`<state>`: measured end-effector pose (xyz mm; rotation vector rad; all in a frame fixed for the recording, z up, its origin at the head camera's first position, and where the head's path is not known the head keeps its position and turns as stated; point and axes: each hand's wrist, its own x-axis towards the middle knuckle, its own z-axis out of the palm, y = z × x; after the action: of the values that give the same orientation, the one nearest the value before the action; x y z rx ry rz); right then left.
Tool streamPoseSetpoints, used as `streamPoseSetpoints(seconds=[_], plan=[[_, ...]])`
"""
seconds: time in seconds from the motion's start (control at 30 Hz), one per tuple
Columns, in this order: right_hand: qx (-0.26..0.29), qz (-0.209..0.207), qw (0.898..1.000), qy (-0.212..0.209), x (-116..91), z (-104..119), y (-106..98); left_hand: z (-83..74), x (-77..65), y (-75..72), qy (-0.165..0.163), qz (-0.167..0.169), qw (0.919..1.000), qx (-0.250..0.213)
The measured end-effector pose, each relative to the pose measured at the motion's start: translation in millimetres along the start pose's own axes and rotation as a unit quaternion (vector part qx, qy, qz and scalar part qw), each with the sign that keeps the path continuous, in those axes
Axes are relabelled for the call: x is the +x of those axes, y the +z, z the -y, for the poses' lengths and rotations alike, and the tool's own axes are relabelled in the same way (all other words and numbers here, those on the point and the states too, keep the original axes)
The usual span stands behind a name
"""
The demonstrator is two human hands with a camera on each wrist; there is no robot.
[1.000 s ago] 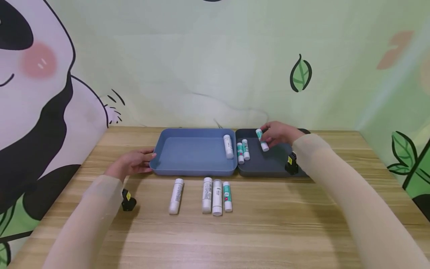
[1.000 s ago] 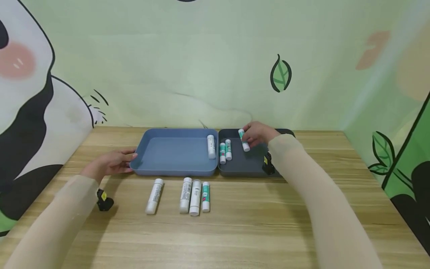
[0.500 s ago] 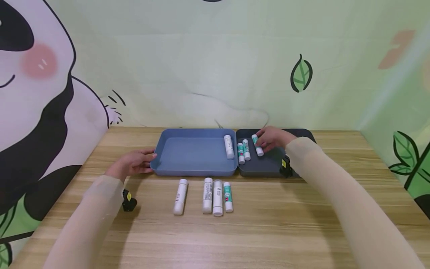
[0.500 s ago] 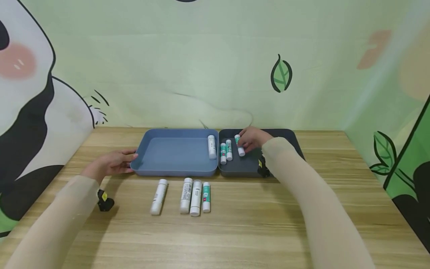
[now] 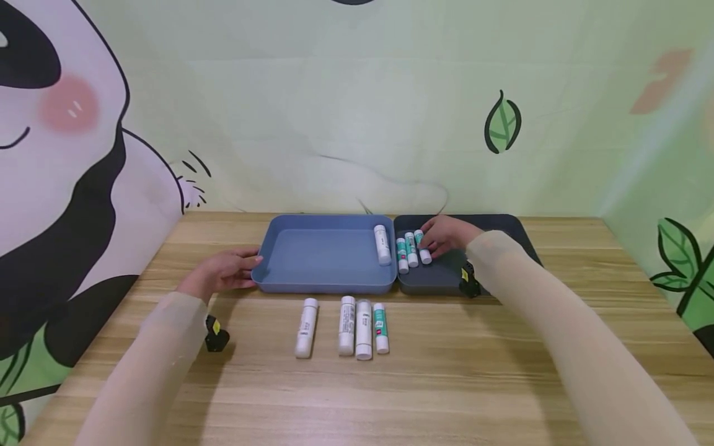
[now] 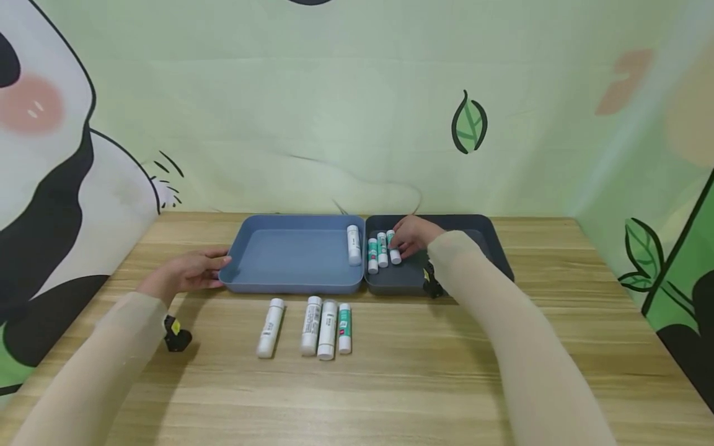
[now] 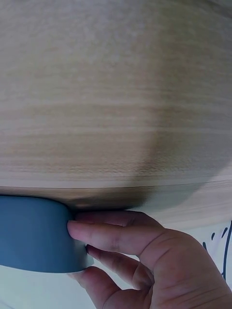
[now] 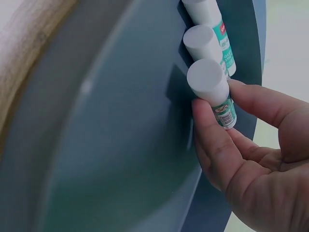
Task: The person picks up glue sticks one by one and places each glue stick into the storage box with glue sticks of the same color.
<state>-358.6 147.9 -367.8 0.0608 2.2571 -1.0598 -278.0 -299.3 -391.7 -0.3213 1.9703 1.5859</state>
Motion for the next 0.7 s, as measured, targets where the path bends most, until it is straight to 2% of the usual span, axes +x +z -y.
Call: streamPoseSetpoints(seconds=[0.5, 0.7], plan=[[0.000, -0.011, 1.000, 0.002, 6.1, -0.7, 5.5, -4.0, -0.4, 2.8, -0.014, -0.012, 0.9998, 0.008], [-0.006, -0.010, 1.000, 0.004, 3.5, 0.0, 6.1, -2.1, -0.9, 2.9, -0.010, -0.010, 0.9999, 0.006]])
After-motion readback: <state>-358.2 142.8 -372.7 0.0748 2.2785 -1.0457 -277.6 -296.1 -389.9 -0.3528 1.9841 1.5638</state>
